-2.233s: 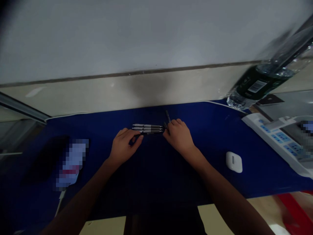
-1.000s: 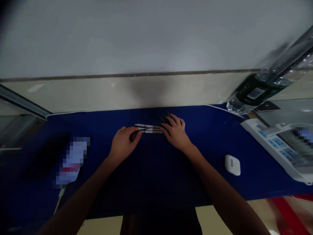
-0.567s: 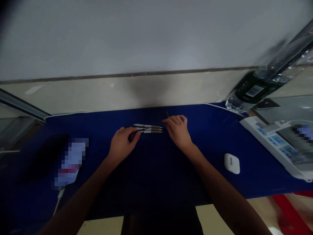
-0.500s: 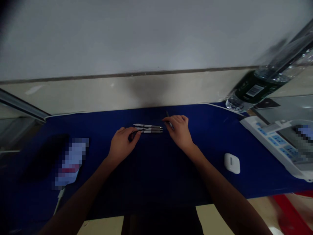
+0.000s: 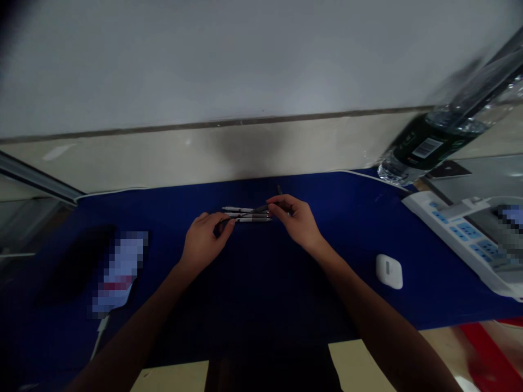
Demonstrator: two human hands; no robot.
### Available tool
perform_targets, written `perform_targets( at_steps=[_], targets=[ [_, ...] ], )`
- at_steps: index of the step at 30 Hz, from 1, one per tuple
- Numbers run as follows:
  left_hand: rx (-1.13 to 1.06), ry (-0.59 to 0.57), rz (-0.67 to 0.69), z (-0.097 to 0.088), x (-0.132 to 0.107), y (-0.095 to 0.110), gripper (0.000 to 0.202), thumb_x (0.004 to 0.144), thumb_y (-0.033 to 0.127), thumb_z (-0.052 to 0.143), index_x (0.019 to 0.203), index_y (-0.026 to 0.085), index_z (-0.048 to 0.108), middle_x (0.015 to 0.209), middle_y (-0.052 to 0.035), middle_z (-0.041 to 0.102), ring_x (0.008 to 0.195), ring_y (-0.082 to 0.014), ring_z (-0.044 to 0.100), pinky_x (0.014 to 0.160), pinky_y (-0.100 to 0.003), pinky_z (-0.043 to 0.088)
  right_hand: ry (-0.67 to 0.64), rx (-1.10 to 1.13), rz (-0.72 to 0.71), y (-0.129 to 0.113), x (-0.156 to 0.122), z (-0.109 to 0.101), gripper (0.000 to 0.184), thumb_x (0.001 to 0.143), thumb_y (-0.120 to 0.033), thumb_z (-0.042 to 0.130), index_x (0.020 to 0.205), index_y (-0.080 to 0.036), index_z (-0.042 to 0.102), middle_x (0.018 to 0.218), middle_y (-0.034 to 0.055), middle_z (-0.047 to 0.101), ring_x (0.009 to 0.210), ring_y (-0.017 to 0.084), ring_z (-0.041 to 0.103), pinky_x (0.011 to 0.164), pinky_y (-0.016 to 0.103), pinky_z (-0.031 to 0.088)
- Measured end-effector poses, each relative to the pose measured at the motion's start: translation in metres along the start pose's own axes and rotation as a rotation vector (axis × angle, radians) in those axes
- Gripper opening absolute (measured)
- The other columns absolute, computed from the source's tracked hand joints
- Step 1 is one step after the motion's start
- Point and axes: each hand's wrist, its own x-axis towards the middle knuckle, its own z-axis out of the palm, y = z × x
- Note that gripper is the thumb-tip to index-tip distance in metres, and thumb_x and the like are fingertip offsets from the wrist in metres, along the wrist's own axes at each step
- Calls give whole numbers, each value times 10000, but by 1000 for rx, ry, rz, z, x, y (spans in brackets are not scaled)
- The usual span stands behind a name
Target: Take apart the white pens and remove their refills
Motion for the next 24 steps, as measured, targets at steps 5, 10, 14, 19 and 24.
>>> perform_targets(
  at_steps=[5,10,14,19,24],
  targets=[
    [-6,-15,8,-1,0,1,233,943,383,514,907,200,655,678,-13,623,708,-194,542,701,-327,418,-14,-14,0,2,0,0,266,852,-395,643,1014,-189,689,795,48,721,783,195,683,770,353,512],
    [-26,-51,41,1,0,-1,230,955,382,509,954,201,651,702,-11,639,714,-192,545,720,-333,436,-61,13,11,3,-2,3,258,850,-379,654,1019,-188,692,825,47,727,810,192,688,780,341,509],
    [-65,-79,86,2,-1,-3,242,971,385,490,1019,207,646,844,-32,697,783,-204,578,708,-329,456,-117,71,50,1,-3,4,241,861,-359,645,1035,-196,682,869,46,741,853,189,699,814,336,506],
    [-73,-54,96,4,-2,-3,223,967,374,509,1039,218,652,950,-35,717,848,-212,607,754,-343,482,-202,71,58,-3,-5,5,224,858,-345,647,1024,-200,682,895,43,746,898,192,699,877,358,496],
    [-124,-72,157,5,-3,-1,188,957,350,537,1030,224,656,956,-25,714,882,-208,621,796,-352,498,-306,95,57,-2,-9,11,217,851,-329,651,1029,-208,679,929,41,737,916,189,695,900,367,497]
  ],
)
